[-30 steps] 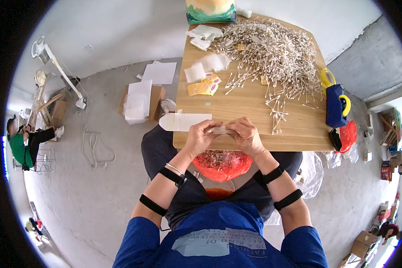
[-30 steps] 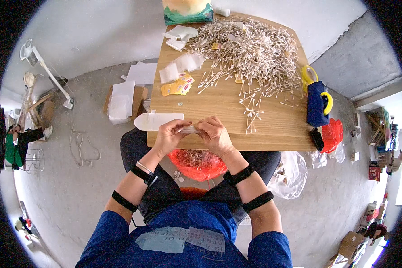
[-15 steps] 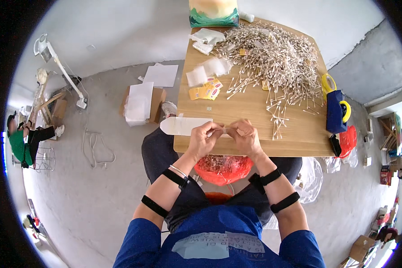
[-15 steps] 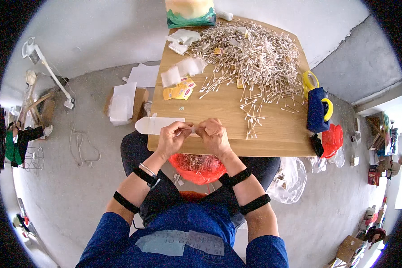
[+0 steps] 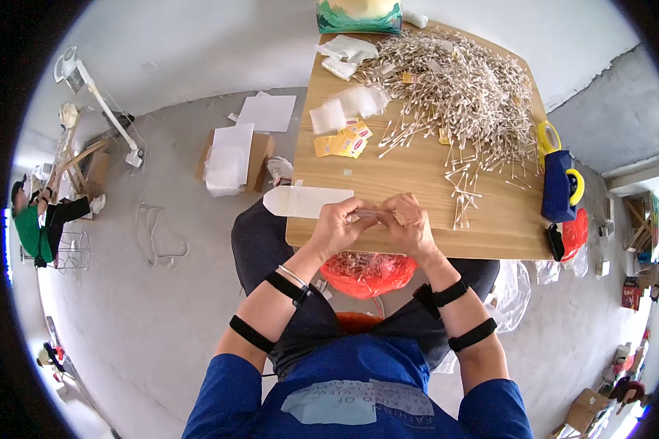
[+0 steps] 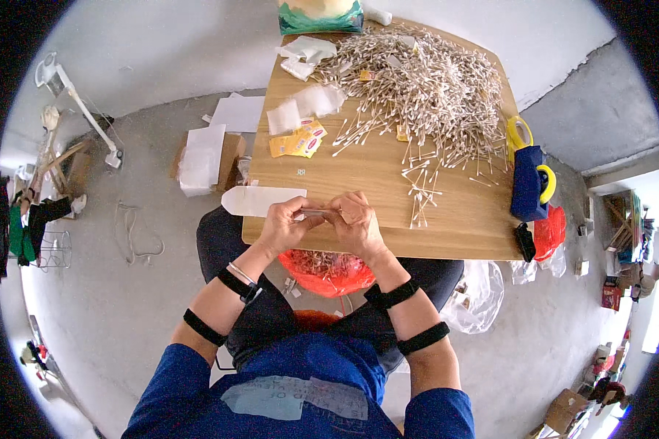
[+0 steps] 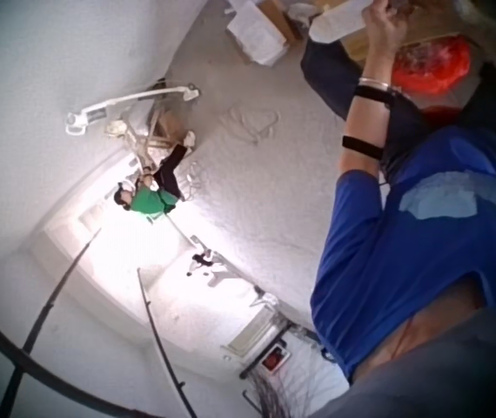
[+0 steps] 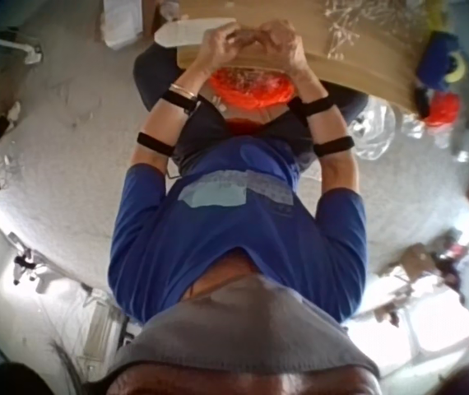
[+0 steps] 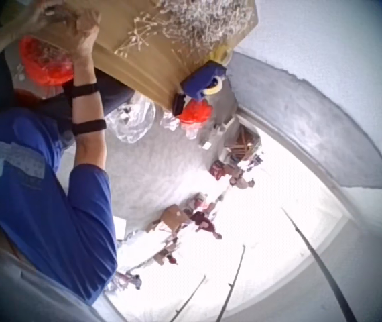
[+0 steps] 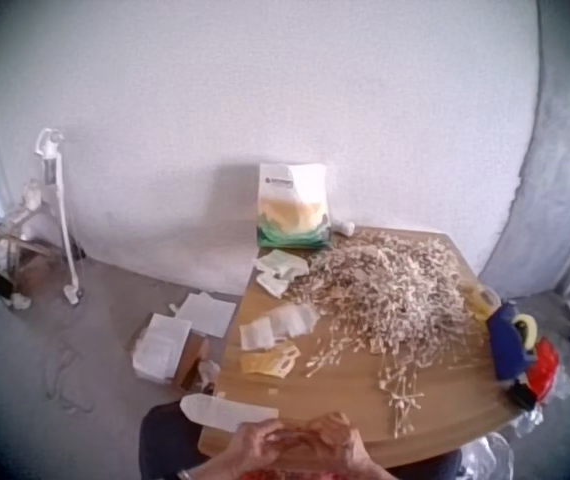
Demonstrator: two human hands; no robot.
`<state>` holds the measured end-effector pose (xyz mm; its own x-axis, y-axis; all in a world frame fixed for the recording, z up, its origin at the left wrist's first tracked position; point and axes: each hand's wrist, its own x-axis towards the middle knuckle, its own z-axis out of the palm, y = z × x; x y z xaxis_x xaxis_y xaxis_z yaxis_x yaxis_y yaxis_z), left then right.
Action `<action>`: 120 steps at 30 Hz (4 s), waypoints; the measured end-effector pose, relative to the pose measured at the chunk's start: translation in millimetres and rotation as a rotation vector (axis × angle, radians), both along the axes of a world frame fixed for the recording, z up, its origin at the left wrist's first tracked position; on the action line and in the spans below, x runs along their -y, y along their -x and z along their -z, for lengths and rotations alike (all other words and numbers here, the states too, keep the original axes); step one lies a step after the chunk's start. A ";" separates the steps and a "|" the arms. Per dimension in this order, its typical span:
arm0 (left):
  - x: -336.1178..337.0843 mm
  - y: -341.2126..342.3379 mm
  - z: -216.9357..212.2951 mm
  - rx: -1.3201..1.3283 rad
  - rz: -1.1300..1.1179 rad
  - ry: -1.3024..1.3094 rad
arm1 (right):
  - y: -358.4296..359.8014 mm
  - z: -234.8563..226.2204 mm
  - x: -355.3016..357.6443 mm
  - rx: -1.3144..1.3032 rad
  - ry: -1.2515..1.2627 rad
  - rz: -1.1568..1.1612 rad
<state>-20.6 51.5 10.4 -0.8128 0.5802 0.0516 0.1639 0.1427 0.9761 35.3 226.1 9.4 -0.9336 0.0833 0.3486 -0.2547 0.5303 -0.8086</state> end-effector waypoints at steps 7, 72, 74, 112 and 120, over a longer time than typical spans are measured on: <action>-1.4 5.9 2.3 0.215 -0.007 -0.065 | 2.6 2.4 -2.4 0.149 0.187 -0.013; 11.8 -14.4 3.2 -1.049 -0.191 0.263 | -16.3 -12.0 -3.7 -0.346 -0.702 -0.008; 11.4 -15.9 3.9 -1.085 -0.183 0.281 | -17.7 -10.7 -3.6 -0.361 -0.746 -0.017; -3.9 -8.2 7.0 -0.250 -0.259 -0.103 | -3.4 -19.0 2.7 -0.067 -0.197 0.062; -3.5 -12.5 5.3 0.095 -0.208 -0.225 | -12.4 -28.5 -14.4 0.123 -0.066 0.073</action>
<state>-8.1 55.0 5.1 -0.9201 0.3839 0.0777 0.0602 -0.0575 0.9965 47.7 240.5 37.9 -0.9618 0.1333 0.2390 -0.1147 0.5967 -0.7942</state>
